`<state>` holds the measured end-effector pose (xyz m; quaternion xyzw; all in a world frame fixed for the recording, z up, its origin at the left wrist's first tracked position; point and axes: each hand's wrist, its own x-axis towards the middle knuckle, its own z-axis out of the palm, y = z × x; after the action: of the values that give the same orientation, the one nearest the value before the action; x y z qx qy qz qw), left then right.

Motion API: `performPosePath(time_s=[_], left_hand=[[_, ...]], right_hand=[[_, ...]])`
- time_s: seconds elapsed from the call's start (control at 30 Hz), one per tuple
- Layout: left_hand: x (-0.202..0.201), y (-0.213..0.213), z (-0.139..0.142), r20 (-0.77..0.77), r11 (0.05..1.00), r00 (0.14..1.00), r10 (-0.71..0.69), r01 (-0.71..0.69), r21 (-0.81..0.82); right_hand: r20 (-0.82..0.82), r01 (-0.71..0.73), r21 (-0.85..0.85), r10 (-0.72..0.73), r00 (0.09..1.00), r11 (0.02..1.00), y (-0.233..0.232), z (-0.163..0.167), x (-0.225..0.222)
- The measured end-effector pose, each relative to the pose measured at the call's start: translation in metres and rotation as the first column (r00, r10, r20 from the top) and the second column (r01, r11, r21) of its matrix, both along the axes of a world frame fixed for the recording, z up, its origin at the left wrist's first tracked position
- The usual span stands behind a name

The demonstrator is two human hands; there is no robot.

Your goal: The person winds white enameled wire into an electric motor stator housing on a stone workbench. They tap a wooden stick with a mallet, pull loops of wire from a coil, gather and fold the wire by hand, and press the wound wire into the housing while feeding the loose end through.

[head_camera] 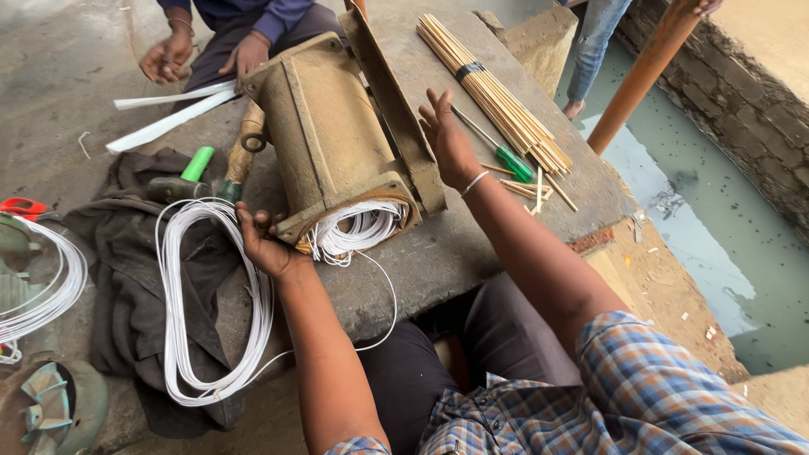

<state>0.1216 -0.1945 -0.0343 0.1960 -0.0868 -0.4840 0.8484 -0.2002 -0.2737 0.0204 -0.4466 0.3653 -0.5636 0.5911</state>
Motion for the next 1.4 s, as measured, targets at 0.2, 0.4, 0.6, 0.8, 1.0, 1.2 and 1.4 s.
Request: performPosePath(time_s=[0.2, 0.4, 0.6, 0.8, 1.0, 1.2, 1.4], left_hand=[[-0.004, 0.003, 0.01, 0.027, 0.998, 0.998, 0.06, -0.061, 0.033], [-0.005, 0.002, 0.016, 0.074, 0.985, 0.992, 0.098, -0.107, 0.134], [-0.004, 0.0, 0.019, 0.035, 0.979, 0.994, 0.104, -0.109, 0.173], [-0.007, 0.001, 0.023, -0.009, 0.988, 0.996, 0.085, -0.084, 0.129], [-0.011, 0.005, 0.03, -0.038, 0.988, 0.996, 0.087, -0.081, 0.133], [-0.012, 0.006, 0.035, -0.084, 0.99, 0.995, 0.062, -0.051, 0.128], [-0.011, 0.004, 0.033, -0.103, 0.992, 0.993, 0.058, -0.046, 0.116]], right_hand=[[-0.086, -0.056, -0.152, 0.043, 0.995, 0.987, -0.001, -0.018, 0.013], [0.105, -0.277, -0.165, 0.296, 0.949, 0.947, 0.006, -0.028, 0.014], [-0.032, -0.424, -0.283, 0.434, 0.9, 0.86, 0.018, -0.003, 0.019], [-0.085, -0.409, -0.3, 0.402, 0.911, 0.862, 0.027, 0.012, 0.021], [-0.018, -0.449, -0.261, 0.461, 0.887, 0.855, 0.024, 0.01, 0.02], [-0.058, -0.415, -0.272, 0.416, 0.908, 0.868, 0.026, 0.012, 0.021], [-0.039, -0.439, -0.242, 0.444, 0.895, 0.865, 0.027, 0.012, 0.019]])
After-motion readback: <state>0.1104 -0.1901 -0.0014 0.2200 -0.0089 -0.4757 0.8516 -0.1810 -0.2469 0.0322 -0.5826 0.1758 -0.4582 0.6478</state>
